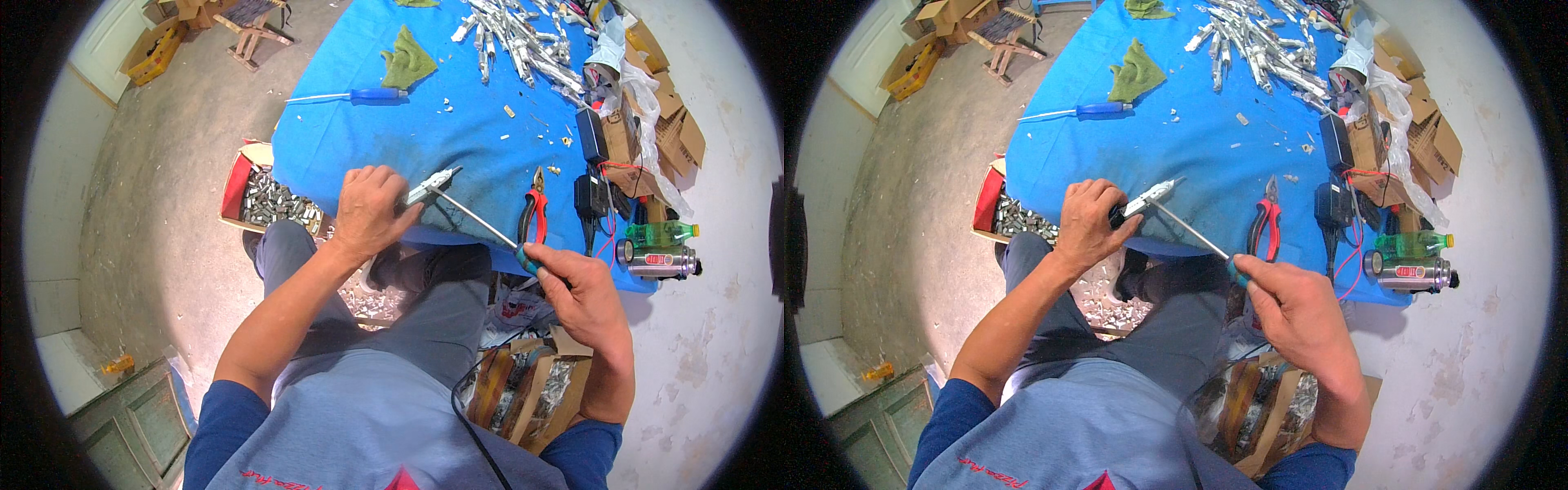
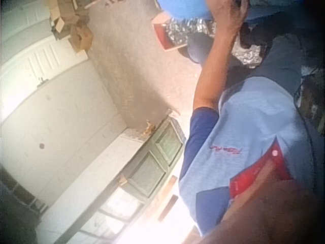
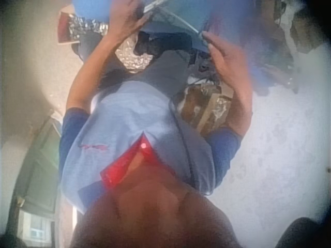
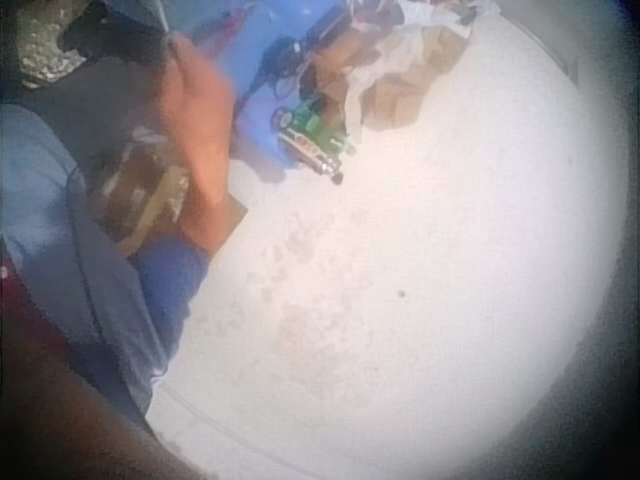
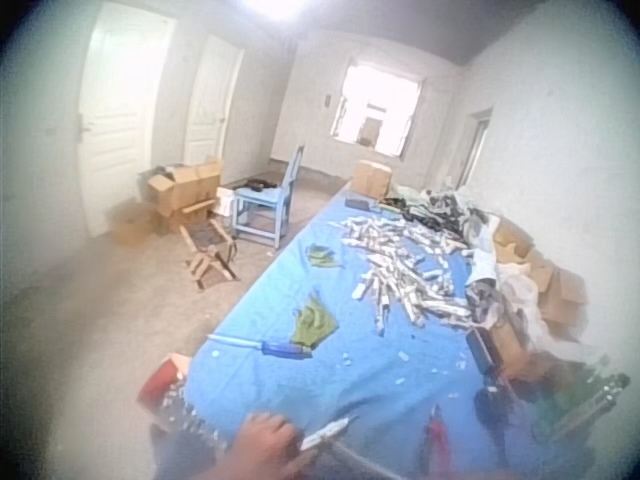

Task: The person assembles metal components by hand and using tools. They pick up a metal tube, insert a small component into the end, use a screwdriver to press it into place, and then use pliers to adjust the metal fitting.

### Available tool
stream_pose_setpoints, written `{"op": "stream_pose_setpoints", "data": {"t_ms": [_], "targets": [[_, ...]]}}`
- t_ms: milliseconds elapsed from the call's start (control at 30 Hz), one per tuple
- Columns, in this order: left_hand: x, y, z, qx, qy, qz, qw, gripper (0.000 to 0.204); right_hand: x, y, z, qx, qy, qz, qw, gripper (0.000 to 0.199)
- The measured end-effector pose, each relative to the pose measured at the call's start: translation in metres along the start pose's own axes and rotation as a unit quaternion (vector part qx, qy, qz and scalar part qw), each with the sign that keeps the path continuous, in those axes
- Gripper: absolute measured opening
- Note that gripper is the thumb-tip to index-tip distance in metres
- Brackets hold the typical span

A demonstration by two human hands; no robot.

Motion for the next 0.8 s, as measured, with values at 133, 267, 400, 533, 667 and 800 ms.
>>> {"op": "stream_pose_setpoints", "data": {"t_ms": [133,267,400,533,667,800], "targets": [[-0.002,0.001,-0.001,-0.004,0.005,0.005,1.000,0.029,-0.005,0.003,0.004,-0.019,-0.017,-0.023,0.999,0.028],[-0.002,0.000,-0.002,0.003,0.002,0.006,1.000,0.029,-0.012,0.007,-0.002,-0.002,0.032,0.040,0.999,0.028],[-0.002,-0.001,-0.003,0.003,0.000,0.002,1.000,0.029,-0.009,0.008,-0.007,0.007,0.044,0.049,0.998,0.028],[-0.002,0.000,-0.002,0.003,-0.004,0.002,1.000,0.029,-0.011,0.007,-0.006,0.011,0.043,0.043,0.998,0.027],[-0.002,0.000,-0.001,0.003,-0.003,0.002,1.000,0.030,-0.004,0.008,-0.009,0.034,0.028,0.091,0.995,0.027],[-0.003,-0.001,-0.002,0.006,-0.004,0.004,1.000,0.031,-0.008,0.007,-0.008,0.016,0.031,0.053,0.998,0.027]]}}
Point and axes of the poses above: each hand's wrist, its own y-axis towards the middle knuckle, its own z-axis out of the palm, x = y × z, the point moved 1 cm from there along y, towards the middle knuckle, and after that the axes turned 12 degrees about -x, right-handed, at the moved point
